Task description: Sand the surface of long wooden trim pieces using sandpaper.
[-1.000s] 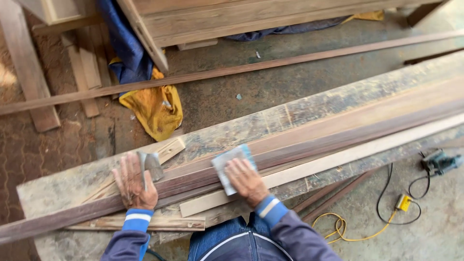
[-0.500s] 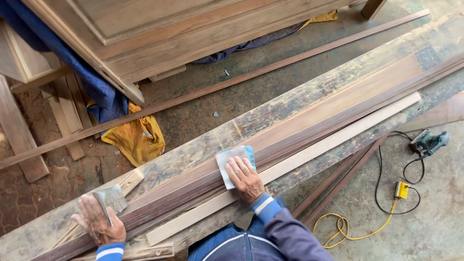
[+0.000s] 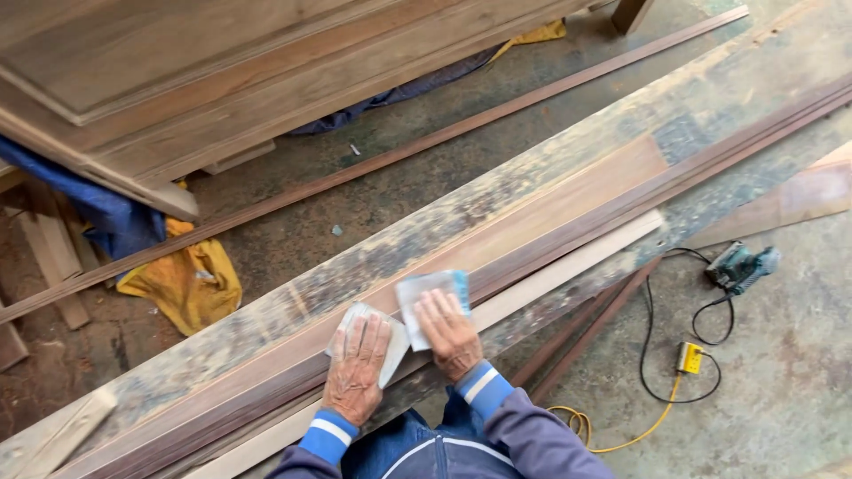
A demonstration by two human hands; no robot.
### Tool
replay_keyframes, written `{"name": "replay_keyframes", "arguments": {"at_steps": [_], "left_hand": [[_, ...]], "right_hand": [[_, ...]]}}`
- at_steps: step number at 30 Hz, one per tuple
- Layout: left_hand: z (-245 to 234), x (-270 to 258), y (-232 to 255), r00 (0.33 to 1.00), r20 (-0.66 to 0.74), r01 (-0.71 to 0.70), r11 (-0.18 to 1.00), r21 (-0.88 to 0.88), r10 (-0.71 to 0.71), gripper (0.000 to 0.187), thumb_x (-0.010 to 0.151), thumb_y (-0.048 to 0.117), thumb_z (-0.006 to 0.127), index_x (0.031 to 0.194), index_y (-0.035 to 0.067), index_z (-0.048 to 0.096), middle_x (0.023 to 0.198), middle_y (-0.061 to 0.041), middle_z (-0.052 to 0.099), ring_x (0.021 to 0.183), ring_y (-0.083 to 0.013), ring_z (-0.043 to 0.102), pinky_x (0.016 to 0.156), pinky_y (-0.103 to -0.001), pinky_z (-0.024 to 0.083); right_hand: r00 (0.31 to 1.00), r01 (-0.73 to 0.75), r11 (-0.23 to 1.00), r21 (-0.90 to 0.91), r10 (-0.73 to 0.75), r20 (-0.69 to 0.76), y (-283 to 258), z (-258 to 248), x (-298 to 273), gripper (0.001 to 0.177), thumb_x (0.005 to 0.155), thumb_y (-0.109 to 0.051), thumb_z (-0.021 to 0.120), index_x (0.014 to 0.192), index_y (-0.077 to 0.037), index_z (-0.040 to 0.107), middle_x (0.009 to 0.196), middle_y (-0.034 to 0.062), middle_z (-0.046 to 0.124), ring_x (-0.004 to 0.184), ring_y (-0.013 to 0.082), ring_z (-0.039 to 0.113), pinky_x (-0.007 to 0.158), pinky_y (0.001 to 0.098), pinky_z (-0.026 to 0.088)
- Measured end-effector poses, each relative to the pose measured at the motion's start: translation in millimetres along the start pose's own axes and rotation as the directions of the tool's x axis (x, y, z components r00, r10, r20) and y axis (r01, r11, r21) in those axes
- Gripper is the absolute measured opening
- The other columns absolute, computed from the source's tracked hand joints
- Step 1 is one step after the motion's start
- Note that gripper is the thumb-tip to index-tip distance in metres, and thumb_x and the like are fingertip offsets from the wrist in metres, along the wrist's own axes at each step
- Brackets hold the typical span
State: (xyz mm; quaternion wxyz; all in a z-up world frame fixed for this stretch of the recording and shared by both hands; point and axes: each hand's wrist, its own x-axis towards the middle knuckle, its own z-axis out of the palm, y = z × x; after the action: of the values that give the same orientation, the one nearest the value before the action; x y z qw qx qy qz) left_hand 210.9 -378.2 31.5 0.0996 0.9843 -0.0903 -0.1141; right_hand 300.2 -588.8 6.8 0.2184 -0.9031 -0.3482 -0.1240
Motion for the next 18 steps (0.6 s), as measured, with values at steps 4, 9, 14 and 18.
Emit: {"name": "replay_keyframes", "arguments": {"at_steps": [4,9,14,18], "left_hand": [[13.2,16.8,-10.4,0.992,-0.057,-0.114,0.993,0.013,0.114,0.084,0.077,0.009,0.059,0.157,0.010,0.031,0.165,-0.012,0.028,0.155,-0.0312,0.022,0.126,-0.054,0.012],[34.0,11.1,-15.0,0.999,0.009,-0.049,0.998,-0.048,0.049,0.094,0.071,0.023,0.068,0.157,0.013,0.033,0.165,-0.012,0.029,0.149,-0.0318,0.022,0.121,-0.056,0.014],[32.8,13.3,-15.2,0.998,0.002,-0.056,0.998,0.036,0.056,0.083,0.077,0.022,0.060,0.155,0.014,0.033,0.165,-0.010,0.027,0.151,-0.0307,0.022,0.124,-0.054,0.014],[35.4,11.1,-16.1,0.954,-0.259,-0.149,0.988,0.026,0.151,0.065,0.092,0.025,0.047,0.154,0.009,0.034,0.164,-0.012,0.029,0.155,-0.0319,0.023,0.127,-0.054,0.014]], "right_hand": [[0.947,0.319,0.934,-0.160,-0.319,0.031,137.2,-19.4,-18.1,0.044,0.099,-0.009,0.061,0.143,-0.004,0.060,0.148,0.0168,0.059,0.141,0.0314,0.054,0.120,0.0462,0.045],[0.976,-0.209,0.925,-0.316,0.174,-0.133,287.1,-70.0,-23.7,0.035,0.099,-0.013,0.069,0.131,0.001,0.064,0.134,0.0217,0.067,0.125,0.0374,0.068,0.107,0.0453,0.058],[0.983,-0.133,0.973,-0.191,0.106,-0.148,154.3,-29.7,-9.8,0.037,0.099,-0.015,0.073,0.130,-0.002,0.058,0.128,0.0218,0.066,0.126,0.0347,0.064,0.113,0.0483,0.054],[0.972,0.231,0.972,-0.036,-0.232,-0.026,134.0,-37.9,-7.7,0.041,0.090,-0.018,0.073,0.126,-0.003,0.063,0.131,0.0175,0.068,0.128,0.0293,0.063,0.109,0.0452,0.054]]}}
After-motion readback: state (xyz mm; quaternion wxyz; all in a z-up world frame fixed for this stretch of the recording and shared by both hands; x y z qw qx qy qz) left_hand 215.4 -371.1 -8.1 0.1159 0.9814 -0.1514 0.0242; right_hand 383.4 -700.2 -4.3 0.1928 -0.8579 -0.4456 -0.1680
